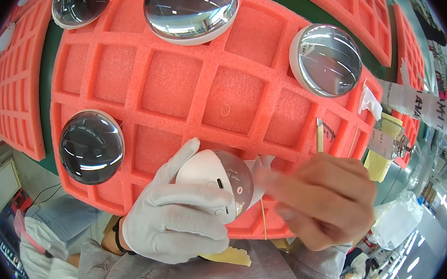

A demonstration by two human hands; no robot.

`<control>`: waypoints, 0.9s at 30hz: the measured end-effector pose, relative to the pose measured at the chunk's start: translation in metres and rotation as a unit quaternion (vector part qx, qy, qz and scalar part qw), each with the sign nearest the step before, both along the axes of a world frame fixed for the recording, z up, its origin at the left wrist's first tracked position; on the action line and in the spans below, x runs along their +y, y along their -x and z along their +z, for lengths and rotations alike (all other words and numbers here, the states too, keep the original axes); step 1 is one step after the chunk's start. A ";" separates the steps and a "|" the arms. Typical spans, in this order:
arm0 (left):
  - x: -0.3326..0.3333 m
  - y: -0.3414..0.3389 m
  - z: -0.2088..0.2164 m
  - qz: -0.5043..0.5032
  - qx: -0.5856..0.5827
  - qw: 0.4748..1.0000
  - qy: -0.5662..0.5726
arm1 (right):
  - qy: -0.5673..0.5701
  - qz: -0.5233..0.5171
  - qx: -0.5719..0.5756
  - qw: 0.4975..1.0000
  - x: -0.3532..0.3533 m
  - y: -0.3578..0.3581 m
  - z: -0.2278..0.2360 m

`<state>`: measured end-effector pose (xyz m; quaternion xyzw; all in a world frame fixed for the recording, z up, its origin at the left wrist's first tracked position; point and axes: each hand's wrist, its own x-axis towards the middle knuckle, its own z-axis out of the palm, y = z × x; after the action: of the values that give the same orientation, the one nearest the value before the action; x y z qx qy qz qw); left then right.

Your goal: The person uses a wooden stick to apply a small sticker to a camera dome, wipes it with a cloth, and returns it to the tray. They then pick up a different camera dome, wipe it thoroughly with a cloth, and place it back into the tray.

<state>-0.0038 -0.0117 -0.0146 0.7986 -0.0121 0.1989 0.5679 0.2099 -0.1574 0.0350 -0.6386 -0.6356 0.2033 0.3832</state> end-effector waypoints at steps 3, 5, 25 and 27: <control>-0.001 0.001 -0.003 0.006 -0.003 1.000 -0.002 | 0.052 0.002 -0.006 0.999 -0.006 0.003 0.009; 0.002 0.001 -0.005 0.010 -0.008 1.000 0.006 | 0.080 0.035 -0.014 0.996 -0.010 0.010 0.009; 0.003 0.015 0.004 -0.027 -0.011 1.000 0.005 | 0.046 0.007 -0.020 0.999 0.004 0.034 -0.020; 0.001 0.022 0.007 -0.019 -0.009 1.000 0.002 | 0.049 -0.003 -0.007 0.999 0.003 0.041 -0.015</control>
<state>-0.0257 -0.0107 -0.0077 0.7950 -0.0325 0.1954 0.5734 0.1693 -0.1545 0.0201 -0.6597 -0.6258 0.2283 0.3479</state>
